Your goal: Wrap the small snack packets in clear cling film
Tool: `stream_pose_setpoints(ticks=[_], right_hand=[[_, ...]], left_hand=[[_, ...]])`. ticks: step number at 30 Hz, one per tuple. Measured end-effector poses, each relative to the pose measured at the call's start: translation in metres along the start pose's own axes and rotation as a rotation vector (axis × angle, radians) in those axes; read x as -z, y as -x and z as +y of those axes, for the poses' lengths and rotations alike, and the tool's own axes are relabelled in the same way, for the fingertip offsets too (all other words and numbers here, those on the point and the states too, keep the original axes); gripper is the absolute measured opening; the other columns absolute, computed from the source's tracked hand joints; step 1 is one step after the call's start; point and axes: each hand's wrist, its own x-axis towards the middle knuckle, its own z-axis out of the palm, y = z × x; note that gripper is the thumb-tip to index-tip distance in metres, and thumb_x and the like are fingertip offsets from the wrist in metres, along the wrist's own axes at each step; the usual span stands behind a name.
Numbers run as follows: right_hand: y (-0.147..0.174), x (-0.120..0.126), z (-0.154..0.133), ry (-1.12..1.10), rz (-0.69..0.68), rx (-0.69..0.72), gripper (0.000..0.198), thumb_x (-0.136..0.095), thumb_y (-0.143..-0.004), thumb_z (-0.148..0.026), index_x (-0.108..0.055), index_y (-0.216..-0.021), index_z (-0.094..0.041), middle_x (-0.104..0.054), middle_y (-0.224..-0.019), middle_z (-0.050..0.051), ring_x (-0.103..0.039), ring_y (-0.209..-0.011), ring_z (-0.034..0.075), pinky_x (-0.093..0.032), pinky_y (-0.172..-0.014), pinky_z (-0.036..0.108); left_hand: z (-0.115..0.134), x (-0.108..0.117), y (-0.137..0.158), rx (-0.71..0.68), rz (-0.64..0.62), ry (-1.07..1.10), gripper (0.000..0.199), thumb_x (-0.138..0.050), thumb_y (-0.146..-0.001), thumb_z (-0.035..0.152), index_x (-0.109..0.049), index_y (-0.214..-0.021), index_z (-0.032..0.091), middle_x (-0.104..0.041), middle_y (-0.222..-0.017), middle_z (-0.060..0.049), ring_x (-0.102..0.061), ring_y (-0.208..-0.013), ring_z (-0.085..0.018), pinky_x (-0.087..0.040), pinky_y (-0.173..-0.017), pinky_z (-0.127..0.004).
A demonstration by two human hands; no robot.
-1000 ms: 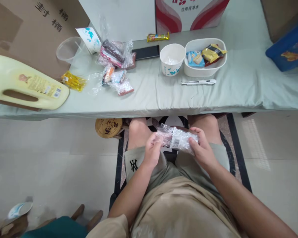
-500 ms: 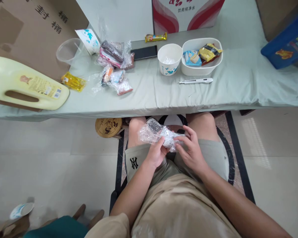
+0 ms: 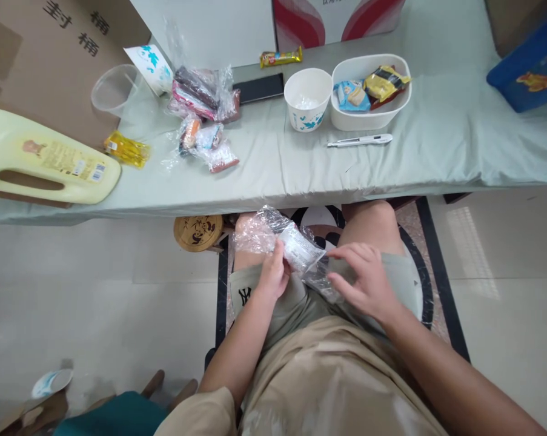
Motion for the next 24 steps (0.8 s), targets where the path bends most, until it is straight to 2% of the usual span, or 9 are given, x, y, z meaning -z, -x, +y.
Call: stream_pose_setpoints(ticks=[4, 8, 12, 15, 16, 18, 20, 22, 24], right_hand=[[-0.005, -0.011, -0.009, 0.211, 0.013, 0.056, 0.009, -0.061, -0.093, -0.029, -0.069, -0.093, -0.025, -0.072, -0.091, 0.006, -0.061, -0.095, 0.025, -0.037, -0.083, 0.041], [-0.004, -0.015, -0.013, 0.162, 0.045, 0.171, 0.016, -0.055, -0.097, -0.023, -0.067, -0.087, -0.023, -0.073, -0.096, 0.008, -0.062, -0.092, 0.023, -0.042, -0.079, 0.038], [0.0, -0.016, -0.027, -0.003, -0.173, 0.398, 0.014, -0.053, -0.096, -0.018, -0.067, -0.095, -0.02, -0.076, -0.105, 0.007, -0.068, -0.092, 0.02, -0.046, -0.079, 0.034], [0.004, -0.013, -0.037, 0.007, -0.357, 0.489, 0.015, -0.054, -0.098, -0.024, -0.067, -0.093, -0.02, -0.075, -0.083, 0.003, -0.067, -0.073, 0.018, -0.042, -0.067, 0.032], [0.004, -0.011, -0.037, 0.012, -0.337, 0.466, 0.016, -0.054, -0.099, -0.026, -0.067, -0.091, -0.021, -0.072, -0.075, 0.001, -0.065, -0.066, 0.017, -0.041, -0.064, 0.032], [0.001, -0.006, -0.034, 0.006, -0.156, 0.357, 0.016, -0.053, -0.099, -0.024, -0.066, -0.091, -0.021, -0.07, -0.071, 0.001, -0.063, -0.065, 0.016, -0.043, -0.065, 0.032], [-0.004, -0.003, -0.026, -0.006, 0.033, 0.217, 0.015, -0.055, -0.097, -0.025, -0.065, -0.106, -0.021, -0.074, -0.094, 0.007, -0.068, -0.085, 0.02, -0.049, -0.077, 0.034], [-0.01, -0.004, -0.014, -0.059, 0.029, 0.1, 0.037, -0.061, -0.093, -0.03, -0.058, -0.128, -0.019, -0.068, -0.124, 0.014, -0.064, -0.114, 0.027, -0.051, -0.095, 0.04], [-0.014, -0.01, -0.002, -0.18, -0.079, -0.017, 0.06, -0.065, -0.087, -0.035, -0.047, -0.141, -0.018, -0.056, -0.143, 0.017, -0.054, -0.131, 0.031, -0.046, -0.108, 0.047]], left_hand=[[-0.003, -0.004, 0.005, 0.034, -0.064, -0.037, 0.063, -0.088, -0.058, 0.062, -0.068, -0.098, 0.018, -0.076, -0.091, -0.007, -0.073, -0.103, -0.028, -0.058, -0.089, -0.038], [-0.001, -0.006, 0.008, 0.047, -0.075, -0.001, 0.057, -0.091, -0.056, 0.056, -0.068, -0.09, 0.017, -0.076, -0.082, -0.004, -0.074, -0.087, -0.024, -0.059, -0.083, -0.036], [-0.002, -0.003, 0.008, 0.083, -0.101, 0.052, 0.057, -0.091, -0.054, 0.057, -0.07, -0.086, 0.016, -0.076, -0.08, -0.004, -0.074, -0.09, -0.026, -0.058, -0.086, -0.037], [-0.002, -0.002, 0.01, 0.111, -0.141, 0.057, 0.057, -0.09, -0.055, 0.055, -0.07, -0.091, 0.015, -0.077, -0.083, -0.005, -0.074, -0.093, -0.026, -0.058, -0.086, -0.036], [-0.001, -0.001, 0.011, 0.107, -0.164, 0.051, 0.055, -0.089, -0.058, 0.052, -0.069, -0.093, 0.015, -0.077, -0.084, -0.005, -0.074, -0.094, -0.026, -0.058, -0.086, -0.036], [0.002, -0.002, 0.013, 0.108, -0.222, 0.03, 0.046, -0.085, -0.064, 0.044, -0.069, -0.096, 0.014, -0.077, -0.088, -0.007, -0.074, -0.097, -0.027, -0.057, -0.086, -0.035], [0.006, -0.002, 0.016, 0.139, -0.281, 0.015, 0.039, -0.08, -0.066, 0.032, -0.068, -0.099, 0.015, -0.077, -0.094, -0.007, -0.073, -0.098, -0.027, -0.057, -0.085, -0.034], [0.008, -0.004, 0.019, 0.198, -0.337, 0.013, 0.041, -0.074, -0.062, 0.019, -0.069, -0.103, 0.016, -0.077, -0.102, -0.007, -0.073, -0.098, -0.025, -0.056, -0.083, -0.032], [0.009, -0.005, 0.021, 0.247, -0.376, 0.018, 0.054, -0.066, -0.06, 0.011, -0.069, -0.113, 0.019, -0.076, -0.112, -0.006, -0.072, -0.099, -0.022, -0.055, -0.083, -0.029]])
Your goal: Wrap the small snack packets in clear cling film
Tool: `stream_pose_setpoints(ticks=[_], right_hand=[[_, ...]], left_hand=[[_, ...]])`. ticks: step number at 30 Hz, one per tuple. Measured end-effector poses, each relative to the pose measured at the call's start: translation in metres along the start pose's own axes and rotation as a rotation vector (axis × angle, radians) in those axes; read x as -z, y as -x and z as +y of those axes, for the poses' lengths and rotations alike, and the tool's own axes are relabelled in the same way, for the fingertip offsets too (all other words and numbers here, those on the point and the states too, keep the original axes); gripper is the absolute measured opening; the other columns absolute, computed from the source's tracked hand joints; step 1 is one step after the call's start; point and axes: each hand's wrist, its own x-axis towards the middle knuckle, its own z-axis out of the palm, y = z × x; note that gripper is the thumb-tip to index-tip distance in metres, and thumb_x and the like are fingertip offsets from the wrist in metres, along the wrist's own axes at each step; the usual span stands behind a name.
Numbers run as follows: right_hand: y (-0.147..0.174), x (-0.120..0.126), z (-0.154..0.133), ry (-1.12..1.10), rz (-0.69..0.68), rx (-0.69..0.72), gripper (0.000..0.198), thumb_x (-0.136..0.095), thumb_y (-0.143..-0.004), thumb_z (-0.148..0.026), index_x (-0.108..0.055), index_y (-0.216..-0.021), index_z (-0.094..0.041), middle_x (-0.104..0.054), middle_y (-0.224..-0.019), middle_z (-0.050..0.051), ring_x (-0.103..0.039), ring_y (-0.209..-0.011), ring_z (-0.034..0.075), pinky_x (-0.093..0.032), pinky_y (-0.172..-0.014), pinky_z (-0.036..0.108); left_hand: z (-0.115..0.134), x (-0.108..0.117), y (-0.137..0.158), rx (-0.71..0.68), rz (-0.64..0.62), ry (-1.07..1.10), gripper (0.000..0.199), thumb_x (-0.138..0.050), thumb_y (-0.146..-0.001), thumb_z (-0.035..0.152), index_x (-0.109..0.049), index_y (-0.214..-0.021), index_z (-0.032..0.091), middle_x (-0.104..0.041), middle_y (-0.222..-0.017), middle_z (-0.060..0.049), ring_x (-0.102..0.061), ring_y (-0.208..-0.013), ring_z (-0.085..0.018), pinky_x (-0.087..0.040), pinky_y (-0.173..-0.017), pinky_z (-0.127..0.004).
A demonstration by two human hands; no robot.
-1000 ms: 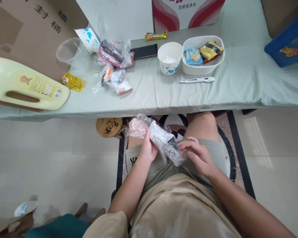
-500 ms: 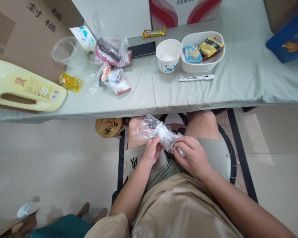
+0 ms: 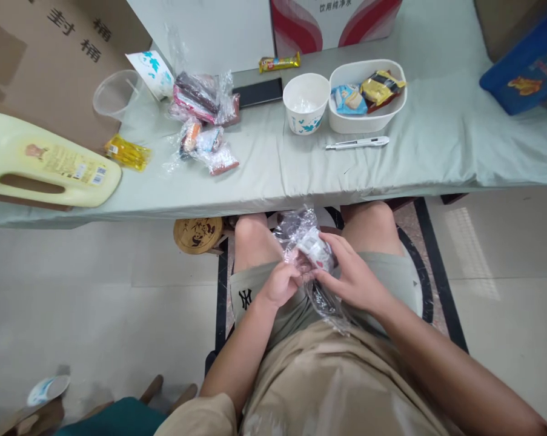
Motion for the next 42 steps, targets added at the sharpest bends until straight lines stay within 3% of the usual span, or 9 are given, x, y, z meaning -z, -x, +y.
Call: stream_pose_setpoints(ticks=[6, 10, 17, 21, 26, 33, 37, 39, 42], right_hand=[[-0.004, -0.011, 0.019, -0.627, 0.002, -0.365, 0.071, -0.075, -0.076, -0.041, -0.048, -0.139, -0.025, -0.059, -0.141, 0.01, -0.058, -0.126, 0.029, -0.045, -0.111, 0.046], [-0.002, -0.005, 0.024, -1.15, -0.045, -0.552, 0.056, -0.072, -0.072, -0.048, -0.061, -0.122, -0.026, -0.073, -0.115, 0.008, -0.07, -0.101, 0.028, -0.057, -0.09, 0.043], [0.012, 0.0, 0.037, -1.491, -0.171, -0.615, 0.065, -0.073, -0.062, -0.065, -0.063, -0.117, -0.031, -0.073, -0.112, 0.007, -0.073, -0.086, 0.027, -0.058, -0.064, 0.041], [0.013, -0.01, 0.041, -1.478, -0.206, -0.644, 0.066, -0.086, -0.057, -0.059, -0.064, -0.111, -0.028, -0.074, -0.106, 0.005, -0.073, -0.082, 0.024, -0.056, -0.054, 0.03], [-0.006, 0.001, 0.045, -1.342, 0.057, -0.653, 0.048, -0.087, -0.062, -0.039, -0.062, -0.102, -0.027, -0.068, -0.077, -0.004, -0.062, -0.06, 0.012, -0.058, -0.058, 0.025], [-0.154, 0.109, 0.03, -0.91, 0.366, -0.44, 0.029, -0.069, -0.083, -0.037, -0.057, -0.105, -0.023, -0.065, -0.095, 0.003, -0.066, -0.082, 0.015, -0.056, -0.069, 0.028], [-0.197, 0.129, 0.017, -0.711, 0.631, -0.578, 0.03, -0.062, -0.092, -0.041, -0.058, -0.113, -0.02, -0.062, -0.116, 0.01, -0.064, -0.109, 0.024, -0.053, -0.09, 0.042], [-0.171, 0.107, 0.013, -0.659, 0.536, -0.456, 0.023, -0.064, -0.09, -0.039, -0.062, -0.104, -0.021, -0.065, -0.118, 0.009, -0.062, -0.116, 0.024, -0.051, -0.098, 0.043], [-0.098, 0.056, 0.012, -0.816, 0.043, -0.255, 0.045, -0.067, -0.085, -0.062, -0.066, -0.113, -0.027, -0.068, -0.126, 0.007, -0.062, -0.124, 0.026, -0.049, -0.107, 0.044]], left_hand=[[0.005, 0.0, 0.002, 0.007, -0.007, -0.049, 0.064, -0.063, -0.068, 0.012, -0.063, -0.131, 0.02, -0.065, -0.139, -0.01, -0.07, -0.105, -0.023, -0.055, -0.086, -0.033], [0.022, 0.005, 0.008, -0.073, -0.049, -0.076, 0.047, -0.062, -0.068, 0.019, -0.068, -0.115, 0.016, -0.075, -0.114, -0.012, -0.074, -0.082, -0.022, -0.052, -0.058, -0.025], [0.049, 0.005, 0.023, -0.135, -0.097, -0.076, 0.031, -0.063, -0.067, 0.025, -0.069, -0.096, 0.017, -0.074, -0.076, -0.007, -0.062, -0.044, -0.016, -0.034, -0.033, -0.018], [0.062, 0.006, 0.037, -0.244, -0.182, -0.004, 0.024, -0.063, -0.073, 0.028, -0.073, -0.093, 0.02, -0.069, -0.062, -0.001, -0.044, -0.027, -0.009, -0.033, -0.027, -0.02], [0.078, 0.008, 0.043, -0.377, -0.07, -0.042, 0.025, -0.062, -0.073, 0.02, -0.075, -0.095, 0.022, -0.07, -0.062, -0.001, -0.05, -0.033, -0.01, -0.039, -0.03, -0.019], [0.067, 0.021, 0.024, -0.3, 0.008, -0.021, 0.027, -0.059, -0.07, 0.017, -0.072, -0.094, 0.016, -0.07, -0.064, -0.004, -0.053, -0.036, -0.011, -0.035, -0.029, -0.016], [0.062, 0.024, 0.019, -0.267, -0.035, 0.022, 0.028, -0.058, -0.072, 0.017, -0.07, -0.097, 0.015, -0.072, -0.068, -0.005, -0.055, -0.037, -0.011, -0.031, -0.029, -0.015], [0.062, 0.024, 0.016, -0.252, -0.063, 0.039, 0.028, -0.059, -0.072, 0.018, -0.069, -0.098, 0.017, -0.073, -0.071, -0.006, -0.058, -0.039, -0.012, -0.028, -0.03, -0.014], [0.06, 0.025, 0.01, -0.209, -0.072, 0.024, 0.028, -0.061, -0.071, 0.02, -0.068, -0.098, 0.017, -0.074, -0.074, -0.007, -0.063, -0.045, -0.015, -0.027, -0.032, -0.014]])
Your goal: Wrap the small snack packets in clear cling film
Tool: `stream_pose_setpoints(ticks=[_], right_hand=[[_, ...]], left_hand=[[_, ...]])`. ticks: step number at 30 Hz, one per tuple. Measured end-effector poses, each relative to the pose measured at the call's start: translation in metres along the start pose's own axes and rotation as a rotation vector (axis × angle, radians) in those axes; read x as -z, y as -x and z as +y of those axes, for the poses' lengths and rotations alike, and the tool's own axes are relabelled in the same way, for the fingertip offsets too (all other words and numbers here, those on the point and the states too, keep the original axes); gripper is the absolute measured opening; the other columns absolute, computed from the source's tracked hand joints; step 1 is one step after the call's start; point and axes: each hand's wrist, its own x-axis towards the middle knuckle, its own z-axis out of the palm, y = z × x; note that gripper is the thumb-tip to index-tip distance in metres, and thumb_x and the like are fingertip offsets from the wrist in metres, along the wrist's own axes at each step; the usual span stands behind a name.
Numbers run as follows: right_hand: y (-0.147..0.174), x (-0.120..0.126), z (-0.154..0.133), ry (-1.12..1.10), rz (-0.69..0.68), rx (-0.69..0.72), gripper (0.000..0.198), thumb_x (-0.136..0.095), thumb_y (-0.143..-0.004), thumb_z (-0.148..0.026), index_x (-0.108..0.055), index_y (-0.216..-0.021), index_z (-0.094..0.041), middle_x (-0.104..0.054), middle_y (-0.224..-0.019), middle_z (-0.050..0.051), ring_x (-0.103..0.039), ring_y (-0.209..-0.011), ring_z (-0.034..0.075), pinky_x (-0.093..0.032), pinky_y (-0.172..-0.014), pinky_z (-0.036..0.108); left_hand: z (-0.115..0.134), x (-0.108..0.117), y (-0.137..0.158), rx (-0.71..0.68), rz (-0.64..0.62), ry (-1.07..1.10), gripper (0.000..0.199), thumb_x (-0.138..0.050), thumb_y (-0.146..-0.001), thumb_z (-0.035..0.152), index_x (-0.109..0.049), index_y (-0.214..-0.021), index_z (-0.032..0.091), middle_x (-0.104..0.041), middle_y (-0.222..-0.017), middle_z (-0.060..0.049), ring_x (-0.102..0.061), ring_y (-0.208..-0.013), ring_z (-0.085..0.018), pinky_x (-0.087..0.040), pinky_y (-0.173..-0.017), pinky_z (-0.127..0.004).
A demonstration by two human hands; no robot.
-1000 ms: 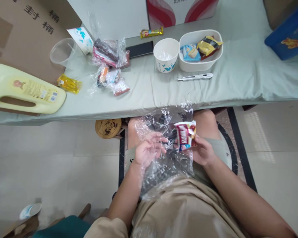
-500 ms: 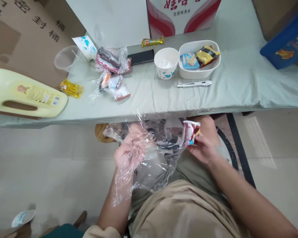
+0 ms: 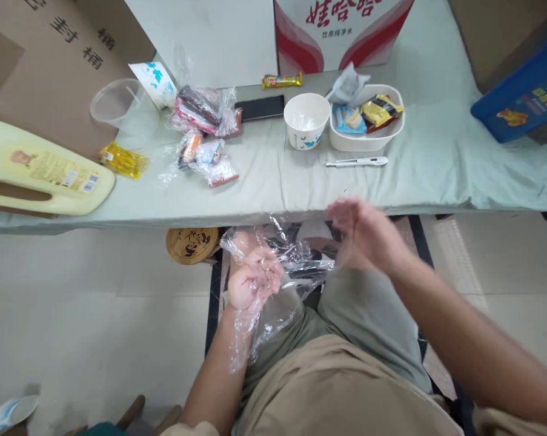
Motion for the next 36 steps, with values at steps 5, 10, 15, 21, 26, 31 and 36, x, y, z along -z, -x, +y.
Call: stream_pose_setpoints(ticks=[5, 10, 15, 21, 26, 31, 36], right_hand=[[0.079, -0.026, 0.044, -0.139, -0.302, -0.168, 0.077, -0.075, -0.074, -0.07, -0.056, -0.135, -0.027, -0.066, -0.134, 0.012, -0.063, -0.127, 0.029, -0.048, -0.11, 0.047], [0.084, -0.018, 0.049, 0.029, -0.027, -0.232, 0.041, -0.077, -0.08, -0.056, -0.068, -0.095, -0.02, -0.074, -0.089, 0.006, -0.068, -0.075, 0.017, -0.057, -0.071, 0.03], [0.085, -0.004, 0.054, 0.085, 0.178, -0.189, 0.044, -0.072, -0.08, -0.062, -0.069, -0.086, -0.019, -0.063, -0.064, 0.0, -0.049, -0.047, 0.009, -0.039, -0.046, 0.023], [0.086, -0.01, 0.063, 0.062, 0.328, -0.155, 0.039, -0.068, -0.084, -0.059, -0.07, -0.078, -0.02, -0.059, -0.061, 0.0, -0.061, -0.066, 0.016, -0.049, -0.065, 0.027], [0.087, -0.007, 0.064, -0.026, 0.384, -0.158, 0.037, -0.072, -0.081, -0.059, -0.069, -0.079, -0.022, -0.054, -0.055, -0.003, -0.058, -0.06, 0.015, -0.051, -0.066, 0.029], [0.092, -0.005, 0.062, 0.002, 0.353, -0.136, 0.041, -0.069, -0.083, -0.063, -0.067, -0.084, -0.021, -0.052, -0.052, -0.004, -0.053, -0.049, 0.014, -0.047, -0.052, 0.027], [0.093, -0.008, 0.06, 0.001, 0.371, -0.132, 0.044, -0.07, -0.081, -0.064, -0.068, -0.087, -0.02, -0.057, -0.059, -0.003, -0.051, -0.046, 0.011, -0.045, -0.046, 0.024]], left_hand=[[-0.012, 0.003, -0.009, 0.087, 0.022, -0.058, 0.034, -0.063, -0.067, 0.021, -0.066, -0.1, 0.015, -0.075, -0.081, -0.011, -0.067, -0.053, -0.017, -0.029, -0.034, -0.016], [-0.01, -0.003, -0.013, 0.123, 0.038, -0.094, 0.033, -0.065, -0.068, 0.02, -0.066, -0.101, 0.015, -0.077, -0.084, -0.009, -0.07, -0.057, -0.017, -0.035, -0.038, -0.016], [-0.011, -0.009, -0.011, 0.092, 0.223, -0.105, 0.042, -0.075, -0.077, 0.039, -0.065, -0.111, 0.016, -0.077, -0.109, -0.012, -0.076, -0.092, -0.024, -0.062, -0.077, -0.033], [-0.025, -0.008, -0.009, 0.148, 0.393, -0.186, 0.065, -0.09, -0.066, 0.027, -0.057, -0.122, 0.021, -0.076, -0.11, -0.008, -0.075, -0.087, -0.02, -0.062, -0.073, -0.031], [-0.015, 0.001, -0.015, 0.085, 0.485, -0.246, 0.04, -0.082, -0.071, 0.026, -0.062, -0.104, 0.015, -0.075, -0.082, -0.005, -0.069, -0.062, -0.012, -0.052, -0.054, -0.018], [-0.015, 0.003, -0.016, -0.051, 0.471, -0.307, 0.057, -0.078, -0.073, 0.045, -0.058, -0.12, 0.02, -0.071, -0.122, -0.012, -0.072, -0.103, -0.023, -0.06, -0.08, -0.032], [-0.035, 0.0, -0.015, -0.052, 0.42, -0.777, 0.091, -0.093, -0.057, 0.024, -0.054, -0.138, 0.023, -0.057, -0.146, -0.015, -0.068, -0.099, -0.02, -0.055, -0.071, -0.025]])
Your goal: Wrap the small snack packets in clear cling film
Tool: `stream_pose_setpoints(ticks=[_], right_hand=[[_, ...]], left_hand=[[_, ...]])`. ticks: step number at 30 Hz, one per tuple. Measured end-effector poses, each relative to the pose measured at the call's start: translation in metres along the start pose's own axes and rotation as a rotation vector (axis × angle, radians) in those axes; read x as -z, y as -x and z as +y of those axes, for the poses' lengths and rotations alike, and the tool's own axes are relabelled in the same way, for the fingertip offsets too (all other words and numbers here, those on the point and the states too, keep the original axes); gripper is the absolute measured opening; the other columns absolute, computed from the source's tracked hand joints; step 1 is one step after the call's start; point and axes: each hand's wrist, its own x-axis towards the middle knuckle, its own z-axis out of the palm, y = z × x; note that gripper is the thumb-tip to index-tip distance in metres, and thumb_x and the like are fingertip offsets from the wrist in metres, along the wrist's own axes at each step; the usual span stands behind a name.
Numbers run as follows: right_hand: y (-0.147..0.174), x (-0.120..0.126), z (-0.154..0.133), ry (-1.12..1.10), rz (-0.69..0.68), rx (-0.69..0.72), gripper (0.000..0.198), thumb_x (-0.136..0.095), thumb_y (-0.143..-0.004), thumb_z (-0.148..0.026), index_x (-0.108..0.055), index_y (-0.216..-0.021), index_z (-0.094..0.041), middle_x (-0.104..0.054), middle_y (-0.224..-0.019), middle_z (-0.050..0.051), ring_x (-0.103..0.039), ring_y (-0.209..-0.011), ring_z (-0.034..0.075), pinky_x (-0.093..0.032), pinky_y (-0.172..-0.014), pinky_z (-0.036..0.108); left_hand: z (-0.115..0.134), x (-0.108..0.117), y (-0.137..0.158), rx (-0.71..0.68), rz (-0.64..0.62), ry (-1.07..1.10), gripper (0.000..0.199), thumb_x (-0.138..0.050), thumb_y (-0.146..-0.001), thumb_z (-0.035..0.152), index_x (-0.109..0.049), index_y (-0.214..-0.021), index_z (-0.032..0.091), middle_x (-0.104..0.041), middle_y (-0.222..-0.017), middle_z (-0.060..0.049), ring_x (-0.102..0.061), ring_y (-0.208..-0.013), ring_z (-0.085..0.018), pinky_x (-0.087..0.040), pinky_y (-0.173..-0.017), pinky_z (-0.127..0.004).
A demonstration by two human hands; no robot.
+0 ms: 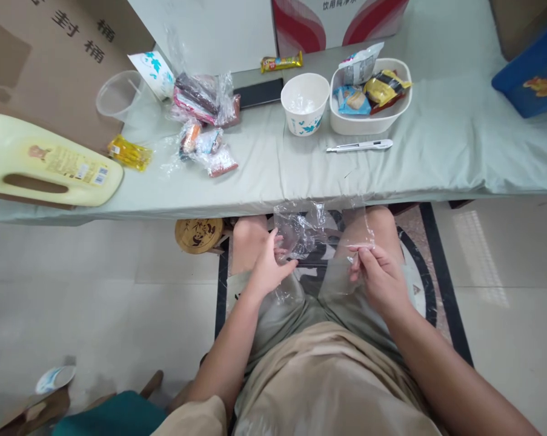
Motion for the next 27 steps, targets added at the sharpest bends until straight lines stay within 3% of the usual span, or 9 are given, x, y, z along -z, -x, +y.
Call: stream_pose_setpoints(ticks=[4, 6, 9, 12, 16, 18, 21, 23, 27], right_hand=[[-0.004, 0.003, -0.002, -0.046, 0.083, -0.041, 0.048, -0.076, -0.074, -0.066, -0.068, -0.085, -0.02, -0.058, -0.06, -0.002, -0.05, -0.047, 0.01, -0.042, -0.044, 0.023], [-0.006, 0.008, 0.0, -0.045, 0.092, -0.062, 0.048, -0.077, -0.073, -0.065, -0.067, -0.087, -0.02, -0.058, -0.059, -0.003, -0.049, -0.046, 0.01, -0.04, -0.042, 0.023], [-0.007, 0.017, 0.006, -0.052, 0.097, -0.051, 0.046, -0.075, -0.078, -0.059, -0.065, -0.103, -0.022, -0.059, -0.059, -0.004, -0.052, -0.046, 0.012, -0.042, -0.044, 0.025], [-0.005, 0.023, 0.01, -0.072, 0.09, 0.007, 0.052, -0.071, -0.085, -0.053, -0.053, -0.128, -0.028, -0.067, -0.069, -0.003, -0.063, -0.057, 0.016, -0.051, -0.053, 0.028], [0.003, 0.024, 0.005, -0.018, 0.008, 0.098, 0.081, -0.077, -0.083, -0.04, -0.03, -0.148, -0.035, -0.074, -0.086, -0.002, -0.071, -0.07, 0.018, -0.058, -0.071, 0.034], [0.007, 0.024, 0.001, 0.027, 0.005, 0.141, 0.071, -0.078, -0.083, -0.036, -0.039, -0.142, -0.036, -0.075, -0.088, -0.002, -0.069, -0.064, 0.017, -0.058, -0.067, 0.033], [0.01, 0.025, 0.0, 0.082, 0.015, 0.216, 0.026, -0.072, -0.086, -0.033, -0.064, -0.11, -0.03, -0.075, -0.086, 0.0, -0.066, -0.059, 0.014, -0.056, -0.06, 0.031], [0.012, 0.028, 0.001, 0.109, 0.029, 0.259, 0.006, -0.07, -0.088, -0.031, -0.07, -0.092, -0.026, -0.075, -0.085, 0.001, -0.065, -0.057, 0.013, -0.056, -0.06, 0.031], [0.016, 0.032, 0.0, 0.081, 0.067, 0.301, 0.009, -0.07, -0.087, -0.026, -0.074, -0.079, -0.026, -0.072, -0.078, 0.001, -0.062, -0.055, 0.012, -0.053, -0.058, 0.029]], left_hand=[[0.002, 0.005, -0.001, 0.095, -0.001, 0.061, 0.053, -0.083, -0.073, 0.044, -0.069, -0.113, 0.013, -0.075, -0.11, -0.016, -0.069, -0.068, -0.016, -0.045, -0.047, -0.021], [0.007, 0.011, -0.001, 0.123, -0.013, 0.173, 0.05, -0.081, -0.074, 0.054, -0.073, -0.096, 0.01, -0.077, -0.089, -0.015, -0.069, -0.061, -0.017, -0.046, -0.046, -0.021], [0.016, 0.02, -0.002, 0.128, 0.042, 0.304, 0.052, -0.079, -0.072, 0.06, -0.073, -0.082, 0.009, -0.076, -0.075, -0.013, -0.071, -0.059, -0.018, -0.053, -0.052, -0.024], [0.021, 0.027, 0.001, 0.077, 0.129, 0.362, 0.051, -0.084, -0.066, 0.057, -0.072, -0.084, 0.011, -0.075, -0.069, -0.008, -0.071, -0.059, -0.017, -0.057, -0.055, -0.024], [0.024, 0.035, 0.007, -0.027, 0.159, 0.356, 0.053, -0.088, -0.065, 0.045, -0.068, -0.104, 0.016, -0.072, -0.065, -0.001, -0.069, -0.057, -0.015, -0.056, -0.053, -0.023], [0.026, 0.037, 0.011, -0.081, 0.178, 0.343, 0.051, -0.085, -0.069, 0.043, -0.064, -0.109, 0.019, -0.069, -0.06, 0.003, -0.065, -0.05, -0.014, -0.053, -0.048, -0.021], [0.026, 0.04, 0.018, -0.162, 0.224, 0.339, 0.049, -0.082, -0.074, 0.041, -0.056, -0.112, 0.027, -0.064, -0.055, 0.009, -0.061, -0.043, -0.012, -0.047, -0.044, -0.019], [0.024, 0.043, 0.025, -0.222, 0.231, 0.358, 0.049, -0.082, -0.075, 0.039, -0.049, -0.111, 0.031, -0.065, -0.058, 0.01, -0.061, -0.044, -0.012, -0.047, -0.045, -0.019], [0.014, 0.055, 0.041, -0.263, 0.175, 0.435, 0.048, -0.083, -0.072, 0.033, -0.045, -0.1, 0.031, -0.068, -0.064, 0.009, -0.068, -0.055, -0.016, -0.053, -0.052, -0.024]])
